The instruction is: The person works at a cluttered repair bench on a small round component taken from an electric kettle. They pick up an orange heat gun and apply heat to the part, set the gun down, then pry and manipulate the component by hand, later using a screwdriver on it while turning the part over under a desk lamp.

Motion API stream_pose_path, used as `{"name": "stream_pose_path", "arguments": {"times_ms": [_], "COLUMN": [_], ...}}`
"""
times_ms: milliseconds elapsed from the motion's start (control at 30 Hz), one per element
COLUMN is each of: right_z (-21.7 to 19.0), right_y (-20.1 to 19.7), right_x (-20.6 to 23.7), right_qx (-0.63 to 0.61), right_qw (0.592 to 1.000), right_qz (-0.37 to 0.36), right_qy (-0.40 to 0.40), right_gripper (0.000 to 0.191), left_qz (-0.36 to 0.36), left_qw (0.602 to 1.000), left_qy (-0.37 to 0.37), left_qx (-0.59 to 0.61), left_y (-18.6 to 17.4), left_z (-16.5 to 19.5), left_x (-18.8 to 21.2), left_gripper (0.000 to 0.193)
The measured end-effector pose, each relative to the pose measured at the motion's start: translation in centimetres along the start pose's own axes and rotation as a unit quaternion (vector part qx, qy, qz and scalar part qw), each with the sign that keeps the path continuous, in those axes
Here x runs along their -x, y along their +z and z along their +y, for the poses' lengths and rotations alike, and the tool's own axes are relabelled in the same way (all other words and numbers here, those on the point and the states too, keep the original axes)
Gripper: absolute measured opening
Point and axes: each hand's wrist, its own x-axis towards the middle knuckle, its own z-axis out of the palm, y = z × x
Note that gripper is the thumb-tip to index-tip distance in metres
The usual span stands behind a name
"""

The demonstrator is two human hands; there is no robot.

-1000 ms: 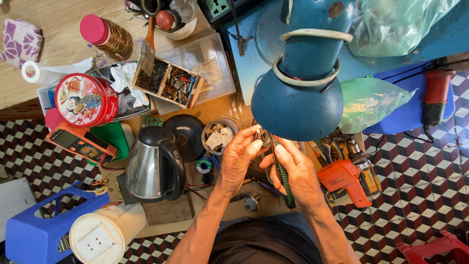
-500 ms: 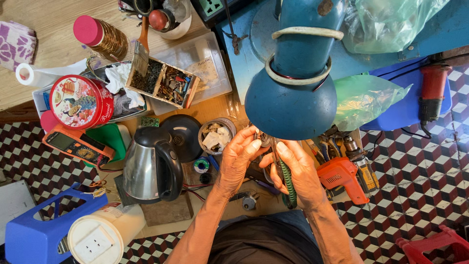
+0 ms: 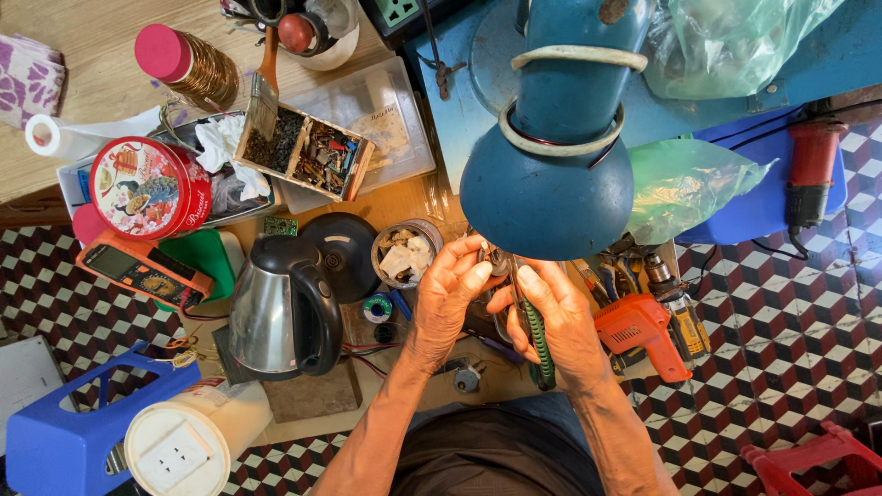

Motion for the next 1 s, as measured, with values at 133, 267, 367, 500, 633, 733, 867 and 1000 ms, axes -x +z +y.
{"name": "stream_pose_path", "arguments": {"times_ms": [133,267,367,500,633,733,867,1000], "right_z": [0.3,0.6,0.7,0.9,0.7,0.0,-0.3,-0.3], "right_y": [0.2,0.3,0.2,0.0,0.0,-0.1,0.3,0.6], "right_x": [0.1,0.1,0.0,-0.1,0.0,0.2,0.6,0.7], "right_qx": [0.031,0.041,0.032,0.010,0.011,0.064,0.120,0.174], "right_qw": [0.999,0.998,0.999,1.000,1.000,0.998,0.993,0.984], "right_qz": [0.031,0.042,0.036,0.018,0.001,0.000,0.014,0.040], "right_qy": [-0.002,0.001,0.008,0.011,0.010,0.023,0.017,0.009], "right_gripper": [0.045,0.044,0.044,0.045,0.047,0.051,0.058,0.056], "left_qz": [0.001,0.000,-0.014,-0.027,-0.006,0.005,-0.005,-0.007], "left_qw": [1.000,1.000,0.999,0.999,0.998,0.997,0.995,0.995], "left_qy": [0.018,0.024,0.023,0.013,-0.051,-0.059,-0.037,-0.028], "left_qx": [0.000,-0.019,-0.029,-0.032,0.022,0.044,0.096,0.092], "left_y": [0.0,0.0,-0.3,-0.6,-0.6,-0.6,-0.5,-0.4], "left_z": [-0.3,-0.4,-0.3,-0.2,-0.4,-0.3,-0.3,-0.4], "left_x": [0.0,0.2,0.2,0.0,0.0,-0.2,-0.1,0.0], "left_gripper": [0.037,0.035,0.033,0.034,0.034,0.034,0.033,0.033]}}
